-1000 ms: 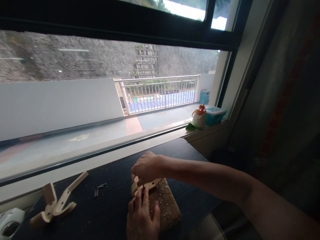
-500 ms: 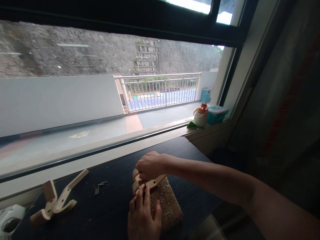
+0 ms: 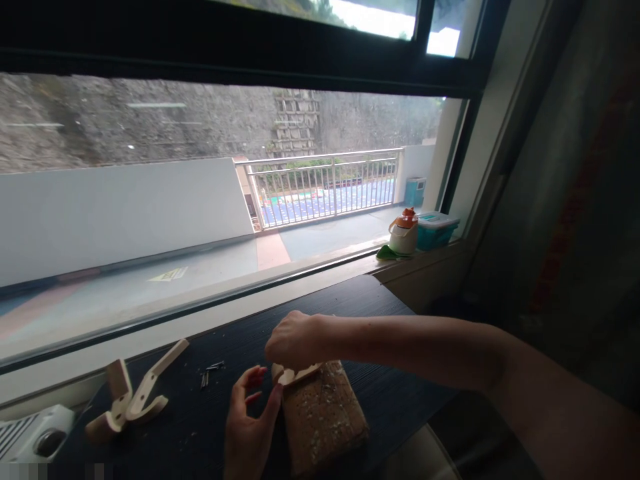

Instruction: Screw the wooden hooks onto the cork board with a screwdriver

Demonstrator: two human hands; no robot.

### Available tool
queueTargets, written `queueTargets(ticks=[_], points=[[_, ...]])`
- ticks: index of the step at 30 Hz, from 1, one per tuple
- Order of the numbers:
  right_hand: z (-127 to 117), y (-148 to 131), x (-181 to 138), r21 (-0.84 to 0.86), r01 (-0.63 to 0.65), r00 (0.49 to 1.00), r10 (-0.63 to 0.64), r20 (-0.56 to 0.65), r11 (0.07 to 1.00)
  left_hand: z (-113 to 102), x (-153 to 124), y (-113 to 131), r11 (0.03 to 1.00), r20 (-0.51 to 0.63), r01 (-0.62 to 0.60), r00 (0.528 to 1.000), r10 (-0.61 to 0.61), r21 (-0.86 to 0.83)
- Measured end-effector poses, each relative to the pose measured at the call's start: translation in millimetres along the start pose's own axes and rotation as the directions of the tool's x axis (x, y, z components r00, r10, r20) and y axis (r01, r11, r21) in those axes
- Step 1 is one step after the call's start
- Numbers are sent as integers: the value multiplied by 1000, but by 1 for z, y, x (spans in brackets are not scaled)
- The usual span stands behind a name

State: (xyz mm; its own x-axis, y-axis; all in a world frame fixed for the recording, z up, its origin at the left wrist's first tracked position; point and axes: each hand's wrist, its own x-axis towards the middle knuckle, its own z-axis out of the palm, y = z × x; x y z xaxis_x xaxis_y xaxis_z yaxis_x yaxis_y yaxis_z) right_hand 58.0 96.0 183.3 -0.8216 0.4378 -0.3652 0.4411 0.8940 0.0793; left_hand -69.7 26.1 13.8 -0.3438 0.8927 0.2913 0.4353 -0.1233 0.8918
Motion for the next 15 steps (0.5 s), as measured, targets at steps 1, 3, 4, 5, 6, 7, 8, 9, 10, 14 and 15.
queueTargets(ticks=[1, 3, 4, 5, 6, 7, 8, 9, 10, 14, 15], points=[[0, 0, 3, -1, 15, 1000, -15, 3, 1000, 3, 5, -1, 998, 86, 43, 995, -39, -41], [2, 2, 9, 0, 34, 999, -34, -3, 999, 11, 12, -5, 994, 167, 91, 983, -79, -66], [3, 4, 11, 3, 32, 999, -32, -10, 999, 15, 14, -7, 992, 175, 105, 980, -91, -69], [4, 6, 12, 10, 20, 1000, -19, -18, 1000, 18, 15, -10, 991, 175, 115, 979, -100, -73], [5, 8, 13, 21, -2, 1000, 3, -26, 1000, 20, 15, -13, 990, 176, 119, 979, -103, -81], [6, 11, 12, 36, -30, 999, 31, -33, 999, 22, 15, -15, 989, 180, 120, 978, -102, -89], [8, 14, 10, 52, -63, 997, 65, -37, 997, 22, 15, -16, 988, 186, 118, 978, -98, -97], [9, 17, 8, 68, -97, 994, 100, -39, 993, 22, 15, -17, 988, 191, 112, 977, -91, -102], [11, 19, 5, 81, -128, 991, 131, -41, 989, 22, 15, -17, 989, 193, 105, 978, -84, -105], [11, 25, -6, 94, -187, 981, 191, -42, 978, 20, 14, -14, 990, 179, 90, 981, -70, -109], [9, 24, -9, 88, -186, 981, 190, -37, 979, 21, 13, -13, 990, 174, 89, 982, -69, -108]])
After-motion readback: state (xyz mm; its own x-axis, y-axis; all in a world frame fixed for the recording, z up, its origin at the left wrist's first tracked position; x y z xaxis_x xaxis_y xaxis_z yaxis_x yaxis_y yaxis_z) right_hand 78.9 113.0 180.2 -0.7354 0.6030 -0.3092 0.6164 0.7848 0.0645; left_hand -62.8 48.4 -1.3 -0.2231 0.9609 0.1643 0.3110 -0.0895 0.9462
